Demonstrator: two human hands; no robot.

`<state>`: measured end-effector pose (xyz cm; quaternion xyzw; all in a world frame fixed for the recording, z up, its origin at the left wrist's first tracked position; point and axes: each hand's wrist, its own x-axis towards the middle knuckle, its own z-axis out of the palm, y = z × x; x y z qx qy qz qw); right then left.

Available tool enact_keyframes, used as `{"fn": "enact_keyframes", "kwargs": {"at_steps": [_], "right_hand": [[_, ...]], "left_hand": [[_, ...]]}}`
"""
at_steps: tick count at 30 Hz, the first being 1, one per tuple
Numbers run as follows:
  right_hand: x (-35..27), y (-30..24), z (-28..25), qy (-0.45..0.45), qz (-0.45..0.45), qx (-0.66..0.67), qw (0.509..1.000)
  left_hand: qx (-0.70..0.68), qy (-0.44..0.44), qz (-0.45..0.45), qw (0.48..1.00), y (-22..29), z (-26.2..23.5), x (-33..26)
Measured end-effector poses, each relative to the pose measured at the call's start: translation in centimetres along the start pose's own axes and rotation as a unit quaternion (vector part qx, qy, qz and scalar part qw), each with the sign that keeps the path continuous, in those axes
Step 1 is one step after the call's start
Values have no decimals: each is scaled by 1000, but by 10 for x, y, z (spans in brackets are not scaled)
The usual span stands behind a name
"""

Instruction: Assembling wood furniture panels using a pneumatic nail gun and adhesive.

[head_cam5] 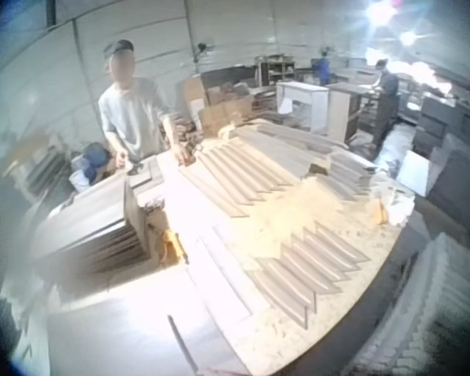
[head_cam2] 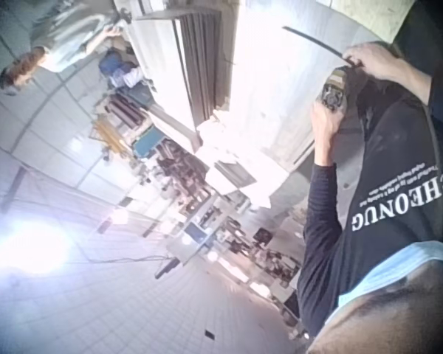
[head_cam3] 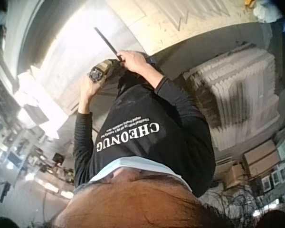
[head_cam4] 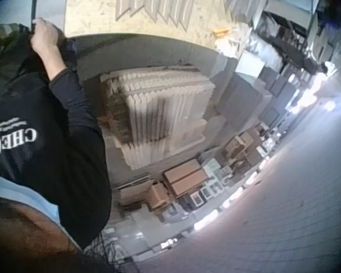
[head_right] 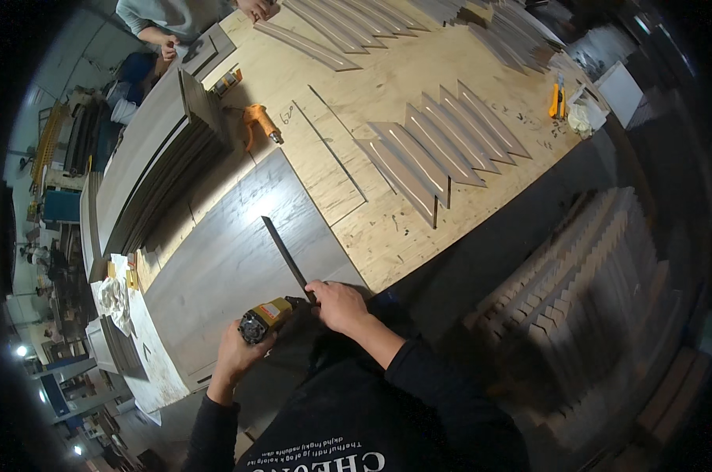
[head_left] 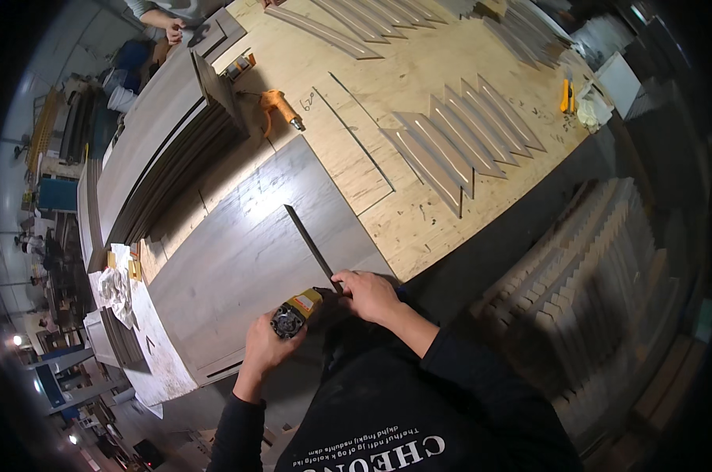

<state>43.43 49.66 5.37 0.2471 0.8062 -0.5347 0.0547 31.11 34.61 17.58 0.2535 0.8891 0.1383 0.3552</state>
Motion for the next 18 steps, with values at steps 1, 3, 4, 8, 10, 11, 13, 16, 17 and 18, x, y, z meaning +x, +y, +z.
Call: {"fn": "enact_keyframes", "kwargs": {"at_steps": [1, 3, 4, 8, 10, 11, 13, 16, 17, 18], "right_hand": [[0, 1, 1, -1, -3, -1, 1000], [1, 1, 1, -1, -4, -1, 1000], [1, 1, 0, -2, -6, -3, 1000], [1, 1, -1, 4, -12, -8, 1000], [1, -2, -4, -10, -10, -5, 1000], [1, -3, -6, -26, -6, -4, 1000], [1, 0, -5, -22, -16, -9, 1000], [7, 1, -7, -8, -26, -12, 1000], [10, 0, -8, 3, -31, -10, 999], [16, -3, -9, 3, -33, -9, 999]], "left_hand": [[9, -5, -2, 1000, 1, 0, 2], [6, -4, 4, 1000, 0, -1, 3], [0, 0, 6, 1000, 0, -1, 3], [7, 4, -3, 1000, 0, -2, 3], [22, 21, 58, 998, -6, -1, 6], [23, 24, 60, 998, -6, -5, 7], [-66, -21, 30, 997, -3, -13, 8], [-110, 7, -18, 994, 18, -33, 15], [-108, -2, -29, 994, 20, -40, 21], [-106, -8, -37, 994, 25, -45, 28]]}}
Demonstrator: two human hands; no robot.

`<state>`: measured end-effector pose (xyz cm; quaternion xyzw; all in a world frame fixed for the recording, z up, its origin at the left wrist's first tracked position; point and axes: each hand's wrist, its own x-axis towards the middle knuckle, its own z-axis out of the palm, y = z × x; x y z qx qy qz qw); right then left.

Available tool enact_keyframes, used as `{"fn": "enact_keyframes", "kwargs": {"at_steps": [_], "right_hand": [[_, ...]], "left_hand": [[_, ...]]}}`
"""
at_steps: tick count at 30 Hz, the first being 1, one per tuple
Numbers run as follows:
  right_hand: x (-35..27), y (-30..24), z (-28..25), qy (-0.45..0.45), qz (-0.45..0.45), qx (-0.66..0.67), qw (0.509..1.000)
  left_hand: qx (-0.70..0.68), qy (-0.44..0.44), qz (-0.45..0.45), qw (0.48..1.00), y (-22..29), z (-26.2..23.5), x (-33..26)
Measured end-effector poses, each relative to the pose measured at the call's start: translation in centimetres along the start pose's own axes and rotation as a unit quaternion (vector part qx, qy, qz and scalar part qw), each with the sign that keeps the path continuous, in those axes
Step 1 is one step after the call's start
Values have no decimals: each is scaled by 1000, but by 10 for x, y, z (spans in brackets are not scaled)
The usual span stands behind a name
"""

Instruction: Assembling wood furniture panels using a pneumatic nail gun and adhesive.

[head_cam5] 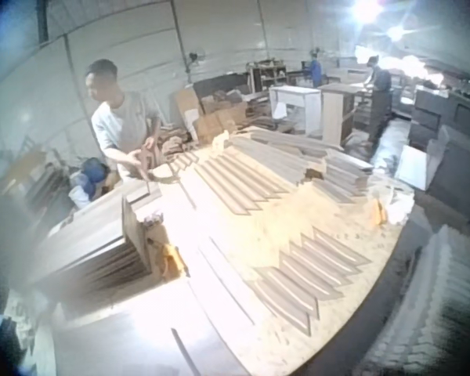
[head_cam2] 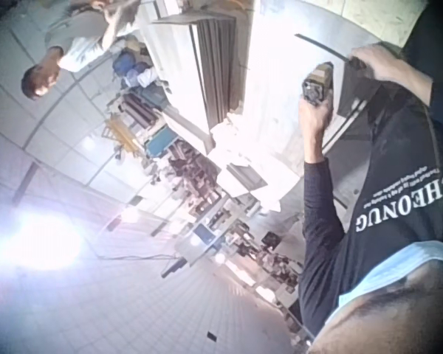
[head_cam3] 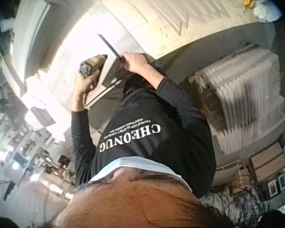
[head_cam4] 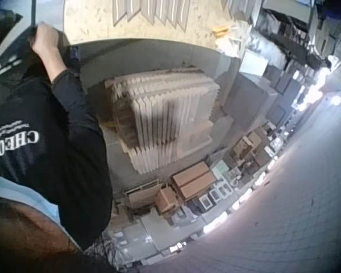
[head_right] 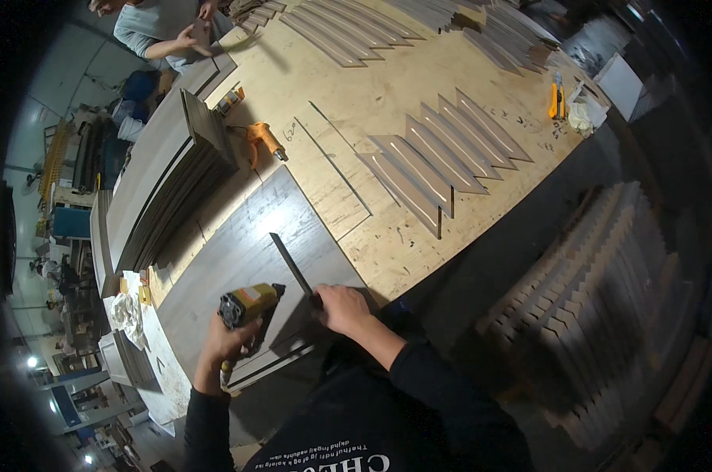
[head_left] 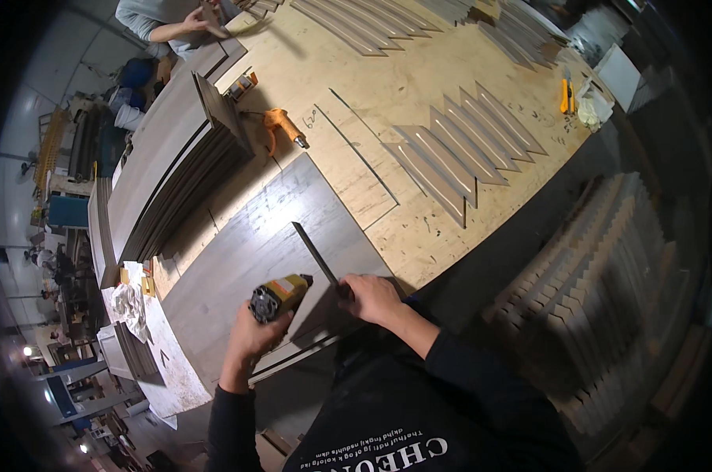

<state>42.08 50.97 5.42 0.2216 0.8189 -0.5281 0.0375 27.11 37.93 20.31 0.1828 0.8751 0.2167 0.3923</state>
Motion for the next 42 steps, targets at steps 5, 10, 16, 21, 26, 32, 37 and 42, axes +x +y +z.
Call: {"fn": "enact_keyframes", "kwargs": {"at_steps": [5, 10, 16, 21, 26, 32, 37, 42], "right_hand": [[29, -9, 5, 76, 10, 5, 997], [35, -10, 5, 57, 30, -8, 998], [35, -10, 2, 53, 31, -5, 998], [35, -12, 1, 52, 41, -5, 998], [36, -15, -1, 18, 93, -10, 995], [37, -19, -5, 5, 92, -30, 995], [36, -19, -6, -5, 94, -32, 995], [36, -17, -3, -2, 89, -24, 996]], "left_hand": [[78, -3, -8, 997, 3, -5, 27], [70, -6, -5, 997, -11, 0, 39], [67, 2, 72, 995, -9, 0, 39], [73, -30, 4, 997, -9, -7, 43], [-58, -3, 1, 998, -7, -32, 55], [-61, -5, 17, 998, -2, -43, 80], [-66, -18, 5, 998, 6, -36, 80], [-60, -24, 0, 998, 6, -35, 82]]}}
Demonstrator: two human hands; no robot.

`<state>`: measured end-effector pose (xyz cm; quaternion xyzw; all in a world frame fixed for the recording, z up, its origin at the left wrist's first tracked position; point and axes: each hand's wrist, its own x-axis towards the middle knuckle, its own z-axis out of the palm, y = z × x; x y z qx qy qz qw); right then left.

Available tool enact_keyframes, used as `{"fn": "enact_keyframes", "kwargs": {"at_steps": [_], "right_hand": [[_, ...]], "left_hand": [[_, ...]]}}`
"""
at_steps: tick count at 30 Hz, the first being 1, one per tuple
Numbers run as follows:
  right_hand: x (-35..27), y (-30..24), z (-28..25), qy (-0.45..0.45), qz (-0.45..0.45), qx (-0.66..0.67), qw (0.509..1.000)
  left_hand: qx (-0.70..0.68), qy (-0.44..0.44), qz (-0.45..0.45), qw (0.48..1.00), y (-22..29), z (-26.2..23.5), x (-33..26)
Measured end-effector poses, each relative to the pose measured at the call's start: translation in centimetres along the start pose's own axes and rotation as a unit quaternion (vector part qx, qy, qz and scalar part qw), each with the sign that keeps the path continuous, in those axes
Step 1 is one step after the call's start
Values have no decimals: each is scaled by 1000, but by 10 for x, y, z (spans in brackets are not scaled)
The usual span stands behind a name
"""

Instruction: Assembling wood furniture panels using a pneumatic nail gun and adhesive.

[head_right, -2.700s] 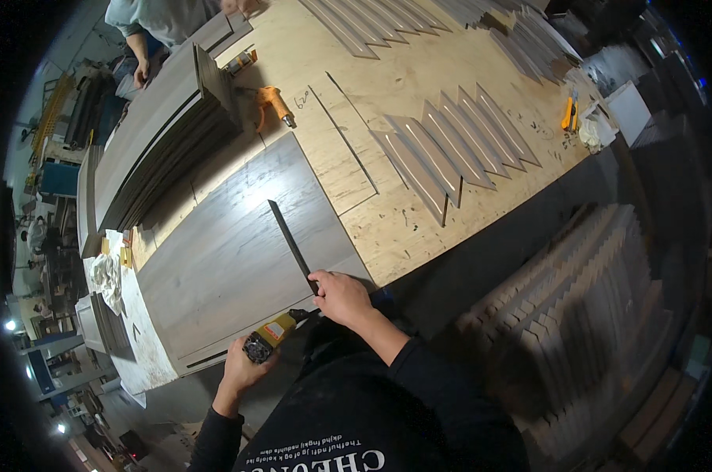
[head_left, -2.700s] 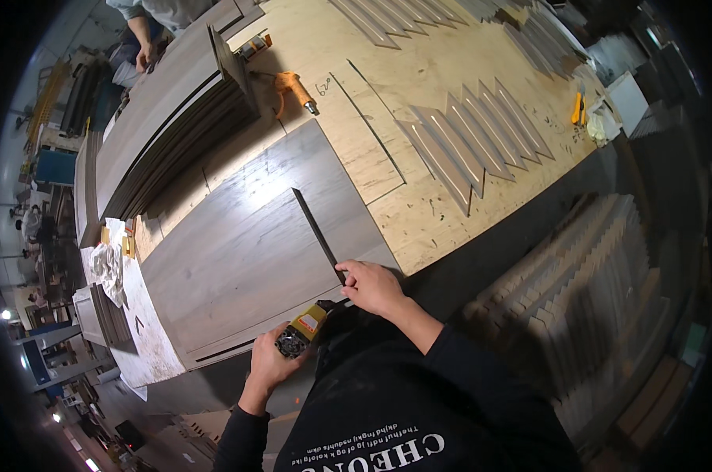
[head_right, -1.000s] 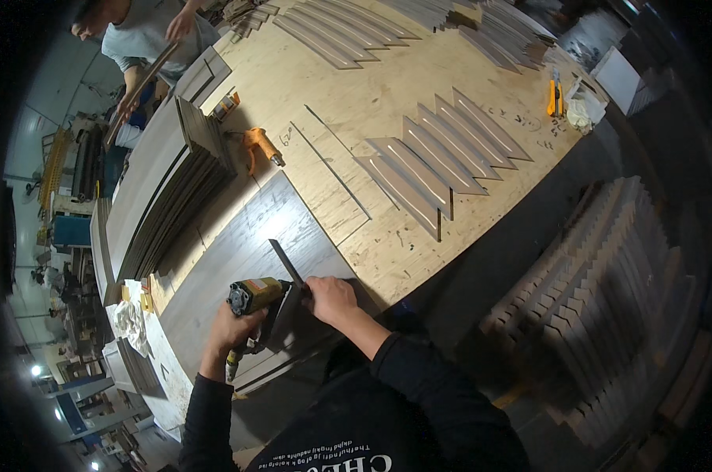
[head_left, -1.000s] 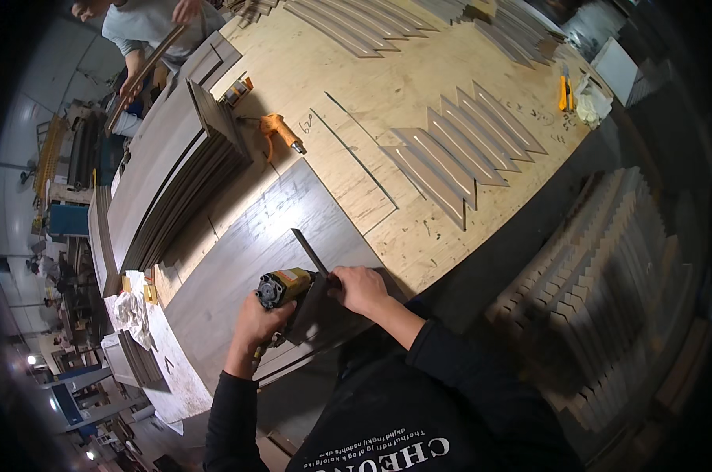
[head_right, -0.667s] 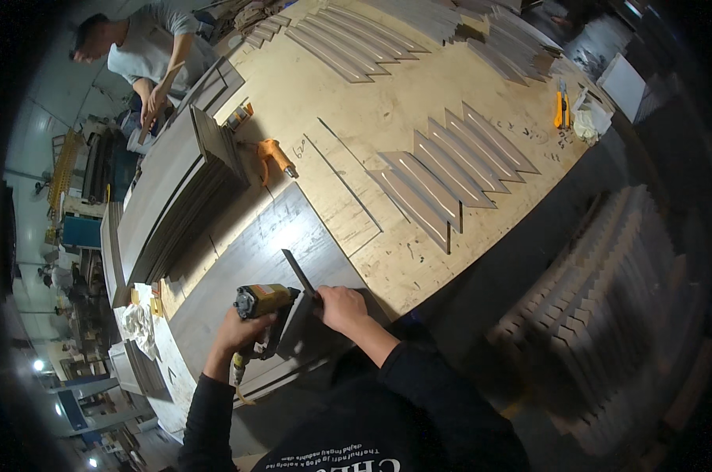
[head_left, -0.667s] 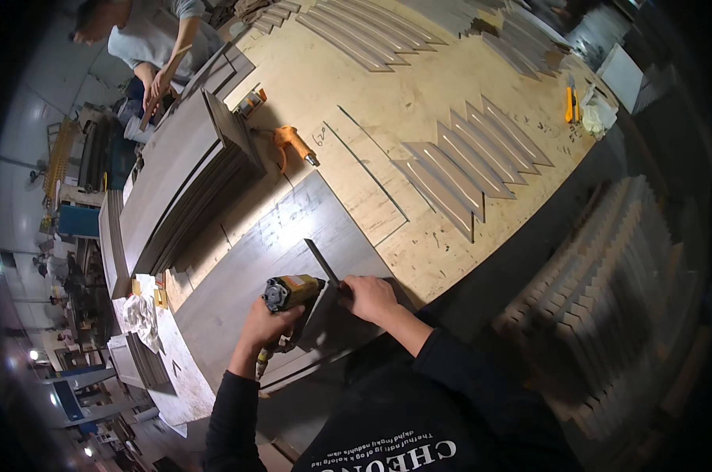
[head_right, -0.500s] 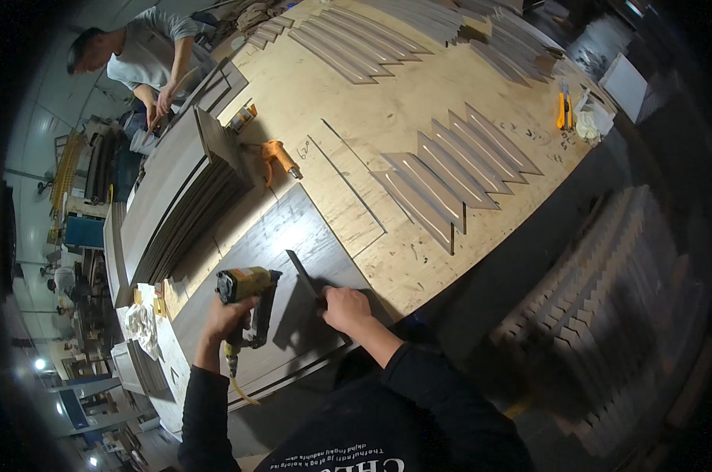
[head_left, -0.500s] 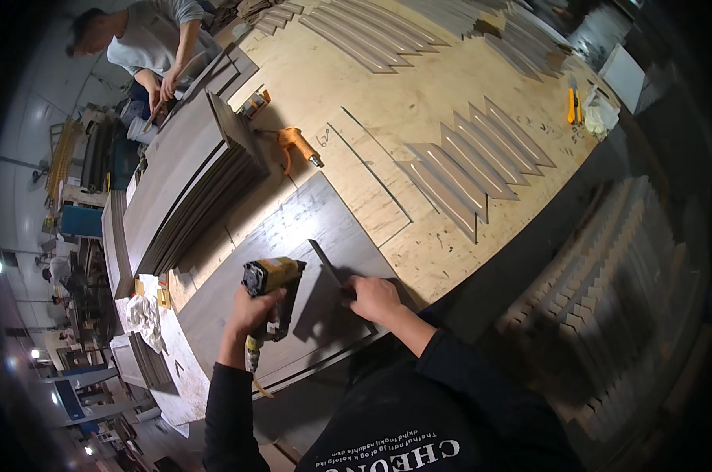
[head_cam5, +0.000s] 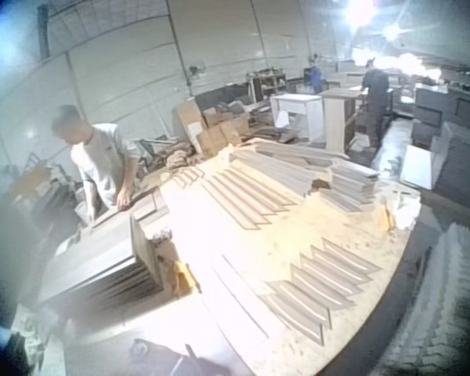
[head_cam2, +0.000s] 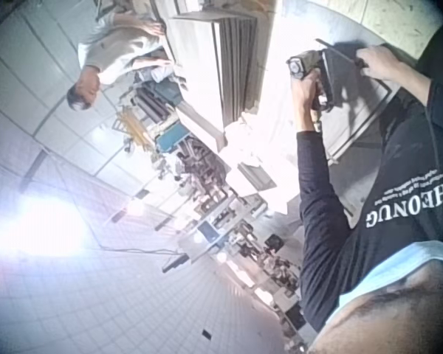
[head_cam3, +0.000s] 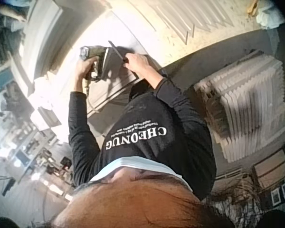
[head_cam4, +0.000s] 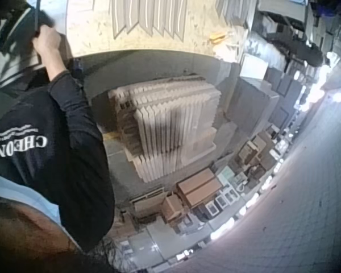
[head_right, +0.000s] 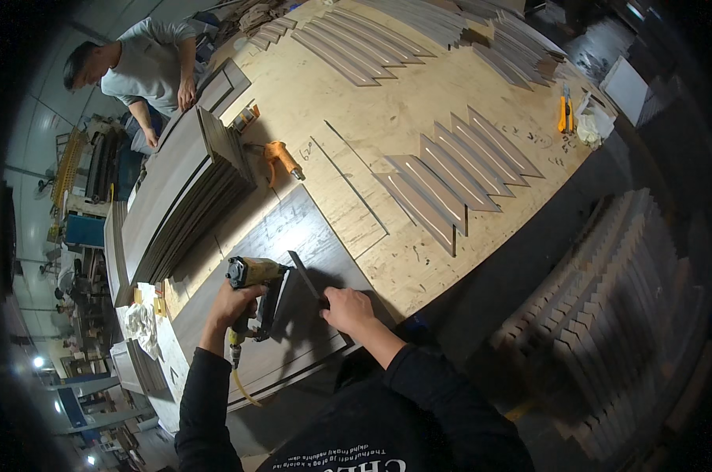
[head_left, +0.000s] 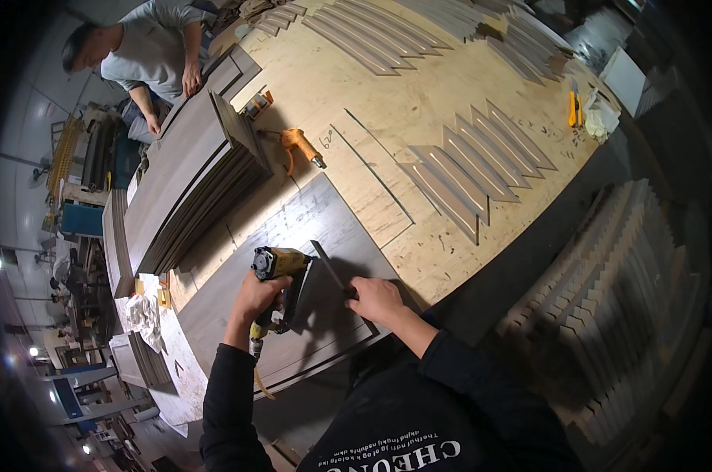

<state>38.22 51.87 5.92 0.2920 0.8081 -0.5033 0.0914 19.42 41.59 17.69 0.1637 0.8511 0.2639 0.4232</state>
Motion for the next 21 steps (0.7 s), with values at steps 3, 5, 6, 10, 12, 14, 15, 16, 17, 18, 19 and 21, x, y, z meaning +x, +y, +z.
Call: {"fn": "enact_keyframes", "kwargs": {"at_steps": [3, 5, 6, 10, 12, 14, 15, 16, 17, 18, 19, 21], "right_hand": [[0, -1, -2, -4, 3, 0, 1000], [0, -3, -4, -16, 11, 1, 1000], [0, -3, -4, -16, 11, 1, 1000], [0, -2, -5, -18, 13, 5, 1000], [0, -2, -5, -19, 13, 6, 1000], [0, -2, -3, -18, 13, 5, 1000], [1, -2, -3, -18, 13, 5, 1000], [1, -2, -3, -19, 13, 6, 1000], [1, -2, -3, -20, 14, 8, 1000], [1, -2, -3, -20, 14, 8, 1000], [1, -2, -3, -20, 13, 8, 1000], [0, -3, -3, -20, 10, 7, 1000]], "left_hand": [[-9, 5, -4, 1000, 1, 1, 0], [4, 4, 2, 1000, -1, 0, 1], [4, 4, 2, 1000, -1, 0, 1], [0, -2, 0, 1000, 0, 0, 1], [5, -3, -8, 1000, 0, 0, 1], [10, 6, 5, 1000, -3, 0, 2], [10, 6, 5, 1000, -3, 0, 2], [12, 7, 8, 1000, -3, 0, 2], [14, 7, 11, 1000, -3, 0, 2], [14, 7, 11, 1000, -3, 0, 2], [14, 7, 14, 1000, -4, -1, 2], [13, 8, 17, 1000, -5, -1, 1]]}}
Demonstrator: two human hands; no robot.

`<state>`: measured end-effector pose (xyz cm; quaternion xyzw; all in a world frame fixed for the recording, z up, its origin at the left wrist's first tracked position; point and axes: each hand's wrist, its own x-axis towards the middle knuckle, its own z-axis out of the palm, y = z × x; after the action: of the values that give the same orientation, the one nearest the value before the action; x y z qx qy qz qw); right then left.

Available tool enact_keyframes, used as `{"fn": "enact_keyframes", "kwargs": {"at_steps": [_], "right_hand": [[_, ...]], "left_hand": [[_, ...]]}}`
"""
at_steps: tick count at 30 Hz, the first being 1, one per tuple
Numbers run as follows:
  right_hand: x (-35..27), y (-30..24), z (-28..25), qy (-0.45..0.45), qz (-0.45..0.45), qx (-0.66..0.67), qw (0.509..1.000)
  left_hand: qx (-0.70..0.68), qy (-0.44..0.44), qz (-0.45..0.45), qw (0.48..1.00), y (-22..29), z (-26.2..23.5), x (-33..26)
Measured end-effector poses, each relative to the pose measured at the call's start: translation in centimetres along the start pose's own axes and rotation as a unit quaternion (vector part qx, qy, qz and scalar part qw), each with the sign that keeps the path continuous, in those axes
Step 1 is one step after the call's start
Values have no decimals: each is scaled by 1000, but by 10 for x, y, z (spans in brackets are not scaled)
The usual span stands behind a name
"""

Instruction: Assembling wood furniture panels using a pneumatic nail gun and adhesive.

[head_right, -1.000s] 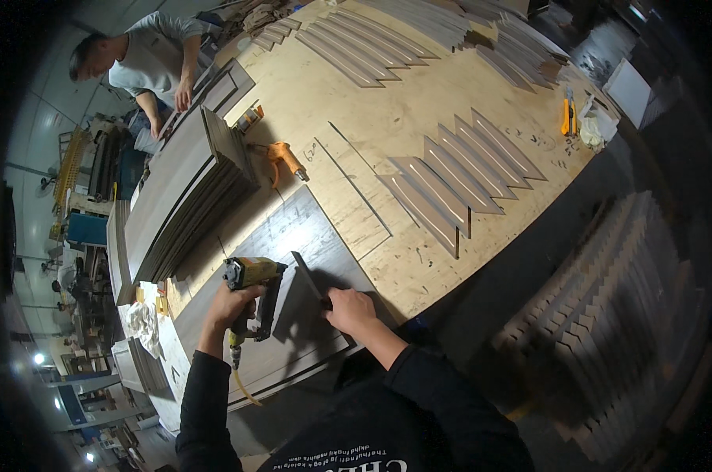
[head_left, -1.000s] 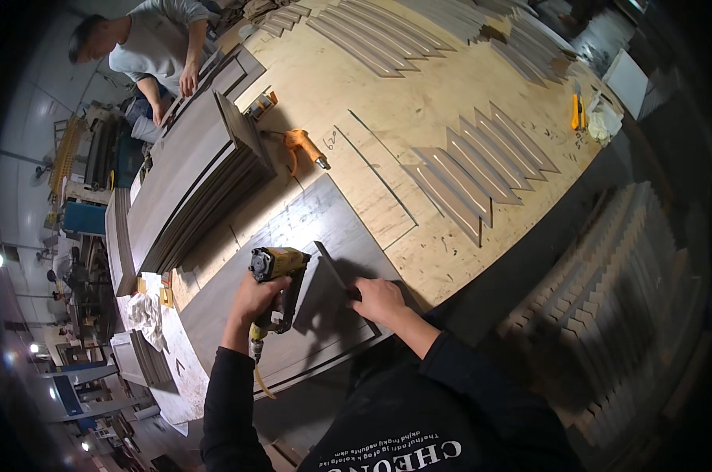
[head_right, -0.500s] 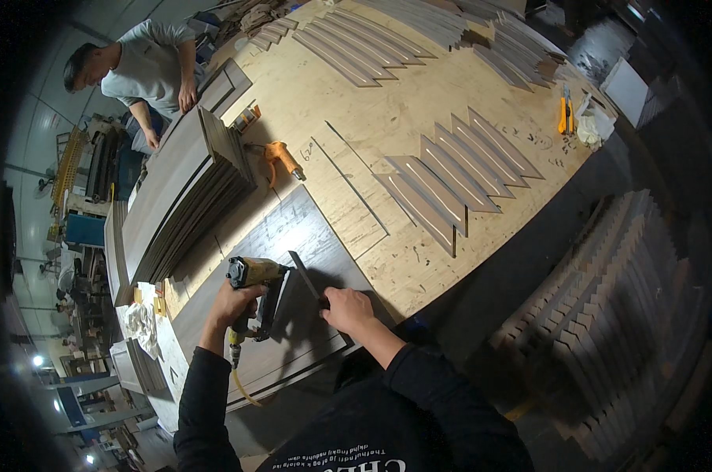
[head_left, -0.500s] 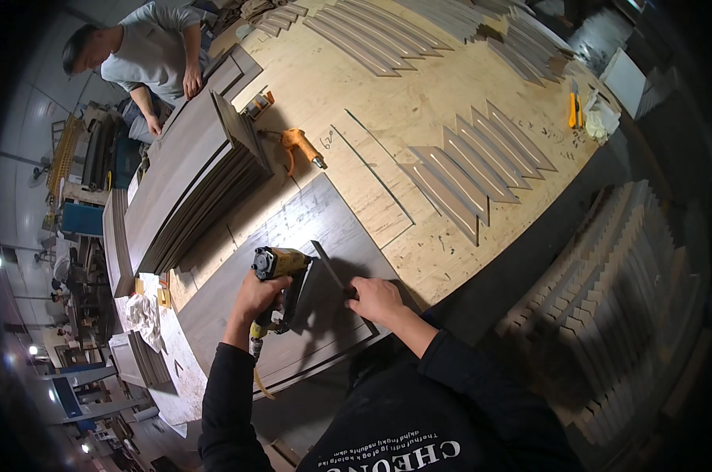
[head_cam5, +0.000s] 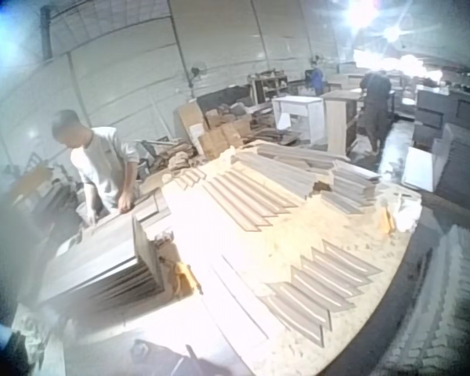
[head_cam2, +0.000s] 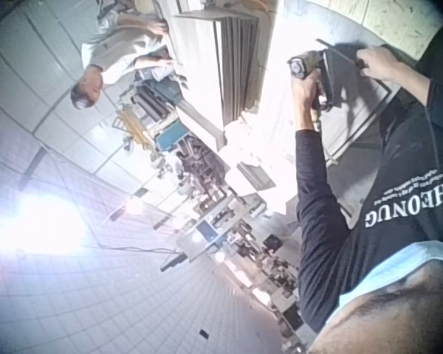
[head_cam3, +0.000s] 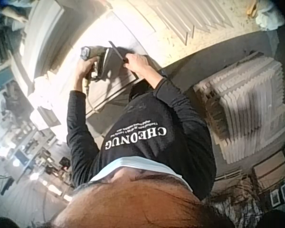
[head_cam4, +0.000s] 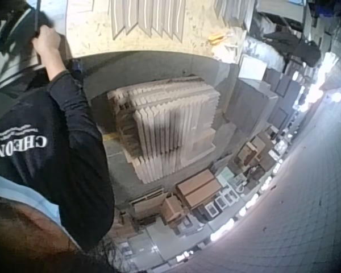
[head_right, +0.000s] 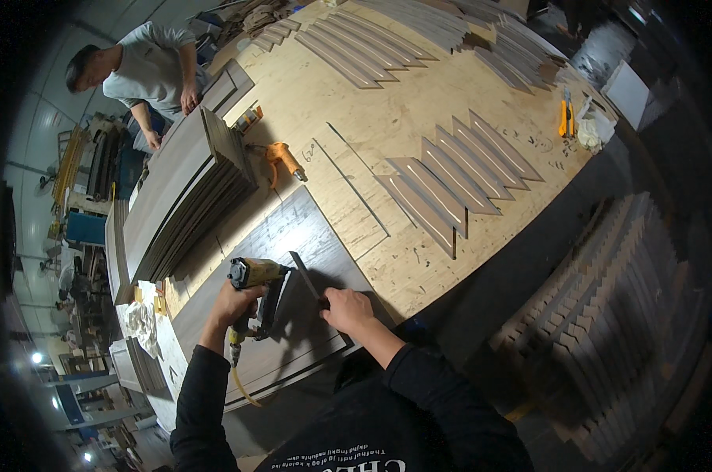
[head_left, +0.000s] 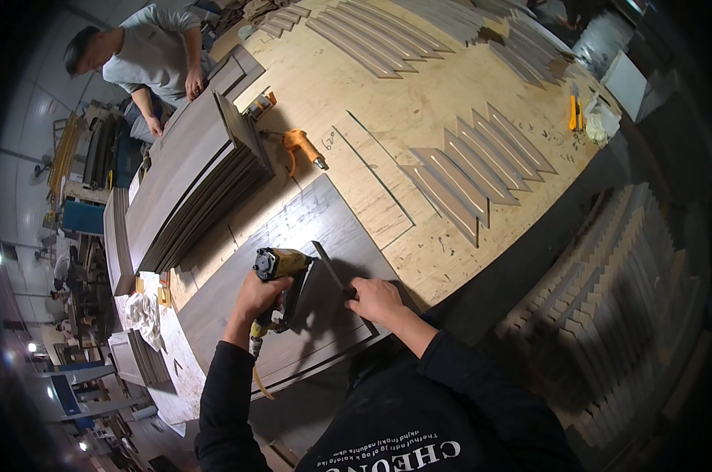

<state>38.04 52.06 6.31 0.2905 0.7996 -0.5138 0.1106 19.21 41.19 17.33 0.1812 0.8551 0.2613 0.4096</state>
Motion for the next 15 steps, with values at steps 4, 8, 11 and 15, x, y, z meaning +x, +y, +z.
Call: {"fn": "enact_keyframes", "kwargs": {"at_steps": [4, 8, 11, 15], "right_hand": [[-1, 1, -1, -3, 2, -5, 1000], [1, 5, 9, 48, -13, -17, 999], [2, 6, 6, 34, -19, -2, 999], [0, 4, 1, 8, -12, 19, 1000]], "left_hand": [[3, 0, 16, 1000, -1, 0, 1], [-71, 10, -8, 997, -11, -11, 0], [-47, 18, -12, 999, -14, -18, 5], [-32, 22, -33, 999, -10, -19, 8]]}}
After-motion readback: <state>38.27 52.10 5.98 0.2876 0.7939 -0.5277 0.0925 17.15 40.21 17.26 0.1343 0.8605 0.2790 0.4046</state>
